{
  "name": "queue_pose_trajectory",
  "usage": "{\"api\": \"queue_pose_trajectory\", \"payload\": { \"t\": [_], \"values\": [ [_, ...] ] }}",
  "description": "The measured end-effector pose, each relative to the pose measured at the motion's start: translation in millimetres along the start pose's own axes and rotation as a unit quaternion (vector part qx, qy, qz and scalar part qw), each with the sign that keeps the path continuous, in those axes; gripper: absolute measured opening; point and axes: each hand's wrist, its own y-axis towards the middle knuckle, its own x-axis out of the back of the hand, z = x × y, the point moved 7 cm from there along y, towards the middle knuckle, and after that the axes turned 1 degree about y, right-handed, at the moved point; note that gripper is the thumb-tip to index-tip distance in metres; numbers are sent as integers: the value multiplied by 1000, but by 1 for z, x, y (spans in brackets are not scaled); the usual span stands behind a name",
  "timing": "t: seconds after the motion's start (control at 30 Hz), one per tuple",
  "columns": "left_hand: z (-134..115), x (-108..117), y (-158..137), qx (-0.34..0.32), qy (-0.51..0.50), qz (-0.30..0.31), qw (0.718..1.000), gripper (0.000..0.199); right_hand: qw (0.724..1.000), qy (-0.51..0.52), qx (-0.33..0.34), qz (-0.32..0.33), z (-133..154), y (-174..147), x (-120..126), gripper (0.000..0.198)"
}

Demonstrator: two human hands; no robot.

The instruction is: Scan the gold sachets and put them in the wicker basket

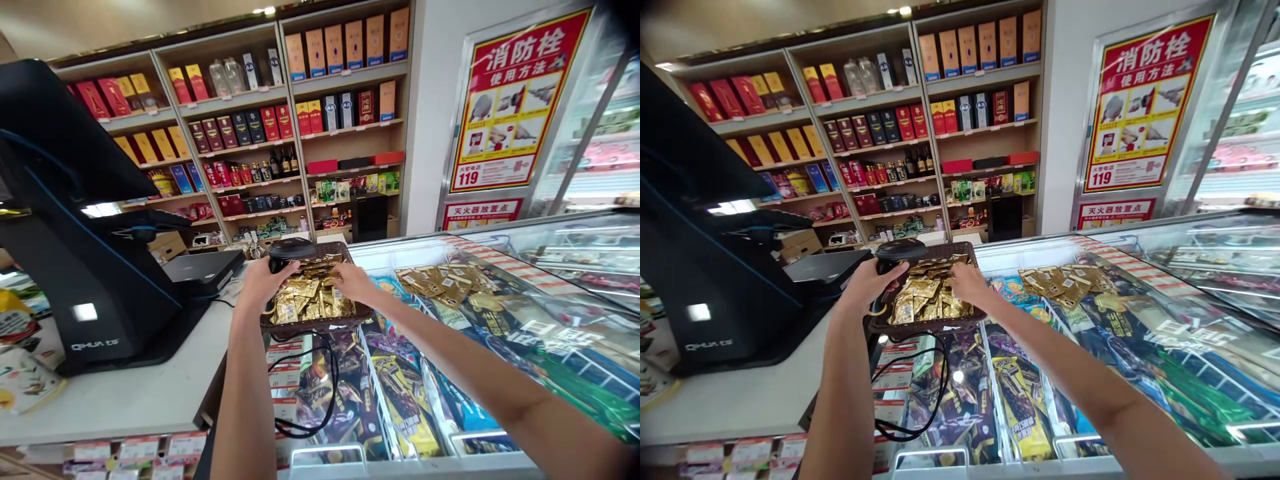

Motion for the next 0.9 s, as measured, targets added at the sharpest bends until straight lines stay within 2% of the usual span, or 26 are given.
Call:
{"api": "queue_pose_trajectory", "payload": {
  "t": [0.07, 0.13, 0.2, 0.3, 0.43, 0.47, 0.53, 0.6, 0.63, 0.77, 0.9],
  "values": [
    [-2, 0, -3, -1, -13, 0, 1000, 48, 999, -27, 35, 31, 38, 13, -15, 34],
    [-4, -1, -5, -7, -24, 5, 1000, 48, 995, -57, 48, 69, 64, 24, -31, 41],
    [-6, -1, -6, -13, -36, 10, 999, 47, 992, -77, 36, 90, 76, 32, -45, 46],
    [-6, -1, -6, -18, -33, 10, 999, 48, 994, -71, 5, 88, 75, 38, -54, 54],
    [-5, -5, -5, -17, -6, 17, 1000, 49, 991, -6, -75, 113, 54, 31, -54, 87],
    [-5, -6, -5, -18, -4, 21, 1000, 49, 989, 9, -82, 122, 50, 28, -52, 86],
    [-8, -9, -5, -22, -9, 26, 999, 47, 989, 37, -72, 123, 41, 22, -46, 65],
    [-11, -12, -5, -20, -15, 28, 999, 45, 991, 65, -64, 94, 27, 15, -35, 39],
    [-12, -13, -5, -19, -16, 30, 999, 45, 992, 78, -70, 71, 16, 11, -27, 32],
    [-16, -17, -4, -15, -38, 19, 999, 48, 984, 147, -100, 1, -40, -10, 4, 34],
    [-17, -16, 0, -17, -75, -30, 997, 52, 956, 250, -151, 23, -90, -32, 27, 39]
  ]
}}
